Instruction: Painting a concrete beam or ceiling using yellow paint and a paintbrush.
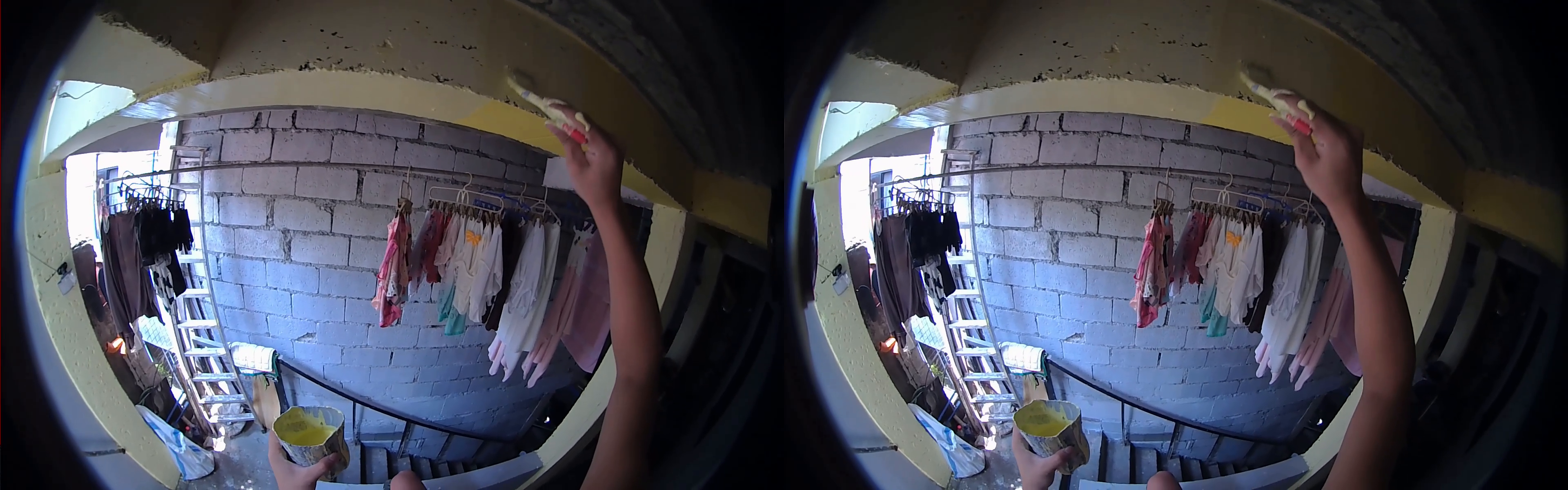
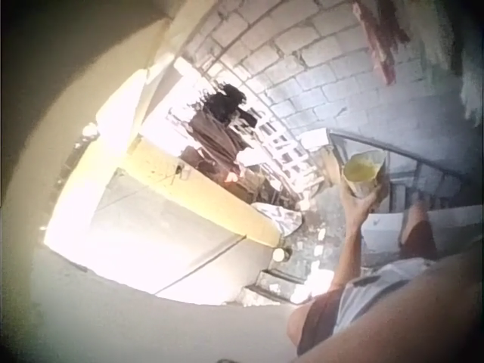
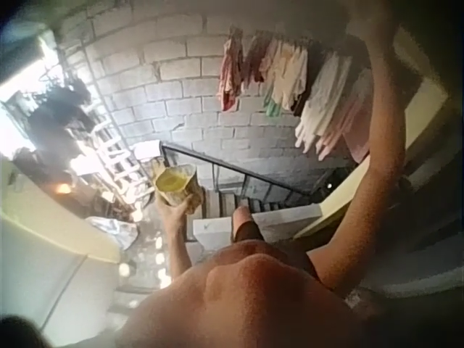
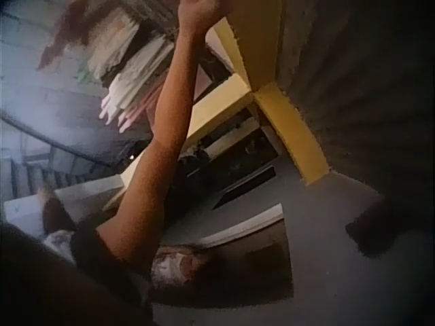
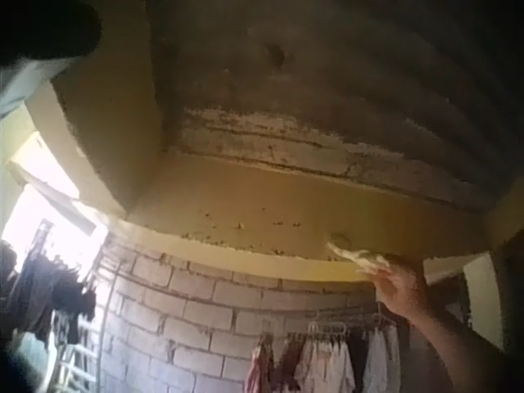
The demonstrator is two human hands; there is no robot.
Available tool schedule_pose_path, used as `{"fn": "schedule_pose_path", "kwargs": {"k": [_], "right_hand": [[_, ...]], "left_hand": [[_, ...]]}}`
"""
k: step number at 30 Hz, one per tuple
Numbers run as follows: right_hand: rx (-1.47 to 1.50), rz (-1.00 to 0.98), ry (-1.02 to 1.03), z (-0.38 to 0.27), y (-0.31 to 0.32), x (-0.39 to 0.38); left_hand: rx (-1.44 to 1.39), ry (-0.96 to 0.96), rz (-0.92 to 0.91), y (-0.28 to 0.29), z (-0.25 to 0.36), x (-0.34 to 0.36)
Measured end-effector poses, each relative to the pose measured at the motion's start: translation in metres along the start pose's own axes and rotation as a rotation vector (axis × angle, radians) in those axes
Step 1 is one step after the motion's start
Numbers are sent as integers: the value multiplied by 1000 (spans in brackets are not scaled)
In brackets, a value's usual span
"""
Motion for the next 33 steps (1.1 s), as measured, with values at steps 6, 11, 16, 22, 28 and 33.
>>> {"fn": "schedule_pose_path", "kwargs": {"k": [6, 11, 16, 22, 28, 33], "right_hand": [[107, -64, -72, -14, 24, -1], [182, 57, -107, 2, 25, 22], [55, 152, -26, 33, -16, 70], [-76, -17, -114, 39, -58, 99], [-2, 12, -13, 12, -40, 44], [112, -29, 134, -28, -13, 5]], "left_hand": [[178, -97, -14, -1, -1, 0], [175, -41, -2, -2, 4, -3], [181, -102, 22, -6, 7, -5], [147, -83, 48, 0, -5, -5], [48, -74, 70, -2, 3, -11], [185, -132, 35, 11, -8, -4]]}}
Point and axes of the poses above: each hand's wrist, its own x-axis towards the middle knuckle, its own y-axis out of the back of the hand, z = x × y, the point moved 2 cm from there along x, towards the middle knuckle, and after that the axes turned 10 degrees about -x, right-handed, at the moved point
